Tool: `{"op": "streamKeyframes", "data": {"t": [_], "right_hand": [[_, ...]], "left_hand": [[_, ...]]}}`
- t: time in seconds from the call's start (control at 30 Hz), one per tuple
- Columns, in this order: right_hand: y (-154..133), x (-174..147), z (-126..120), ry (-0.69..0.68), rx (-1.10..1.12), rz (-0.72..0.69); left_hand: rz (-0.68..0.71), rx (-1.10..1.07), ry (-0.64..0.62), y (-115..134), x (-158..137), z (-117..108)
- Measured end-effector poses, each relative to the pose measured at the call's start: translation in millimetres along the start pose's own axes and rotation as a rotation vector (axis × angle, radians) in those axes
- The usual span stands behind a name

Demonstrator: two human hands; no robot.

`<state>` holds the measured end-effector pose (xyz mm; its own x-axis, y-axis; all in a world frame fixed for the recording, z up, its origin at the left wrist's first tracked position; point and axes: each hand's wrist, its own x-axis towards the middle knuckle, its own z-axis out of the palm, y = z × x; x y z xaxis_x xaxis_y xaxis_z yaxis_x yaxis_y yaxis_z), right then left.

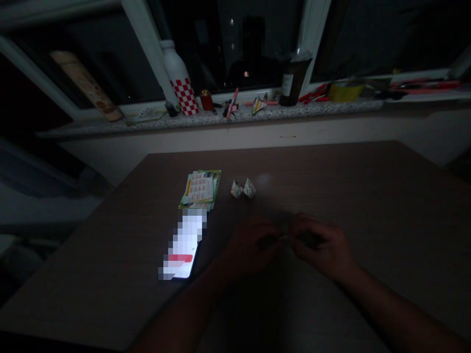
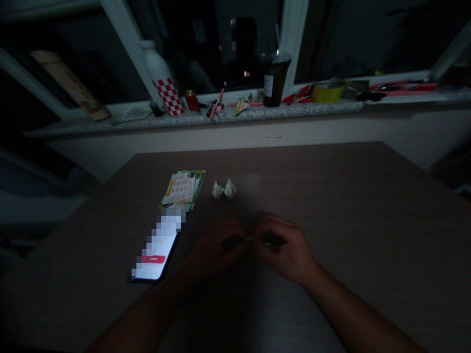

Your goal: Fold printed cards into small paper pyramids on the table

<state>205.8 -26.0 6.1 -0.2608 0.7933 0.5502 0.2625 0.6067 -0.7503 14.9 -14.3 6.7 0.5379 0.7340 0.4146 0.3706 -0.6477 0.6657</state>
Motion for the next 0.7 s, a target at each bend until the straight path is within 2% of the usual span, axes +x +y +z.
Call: {"op": "streamKeyframes", "data": {"t": [0.13, 0.23, 0.37, 0.5, 0.7], "right_hand": [[4.1, -2.9, 1.6, 0.011, 0.01, 0.115], [6.6, -3.8, 0.7, -0.009, 0.032, 0.115], [7.8, -2.4, -0.6, -0.01, 0.079, 0.07], [6.7, -0.9, -0.5, -0.004, 0.078, -0.008], [0.5, 0.7, -0.7, -0.005, -0.007, -0.179]], "left_hand": [[-0.163, -0.037, -0.059, 0.0, 1.4, -0.7], [-0.184, -0.04, -0.068, 1.5, 1.0, -2.1], [-0.082, 0.007, 0.035, 3.1, -0.5, -3.5], [0.089, 0.09, 0.132, 1.9, -1.6, -5.8], [0.274, 0.198, 0.156, -1.1, -2.5, -7.9]]}}
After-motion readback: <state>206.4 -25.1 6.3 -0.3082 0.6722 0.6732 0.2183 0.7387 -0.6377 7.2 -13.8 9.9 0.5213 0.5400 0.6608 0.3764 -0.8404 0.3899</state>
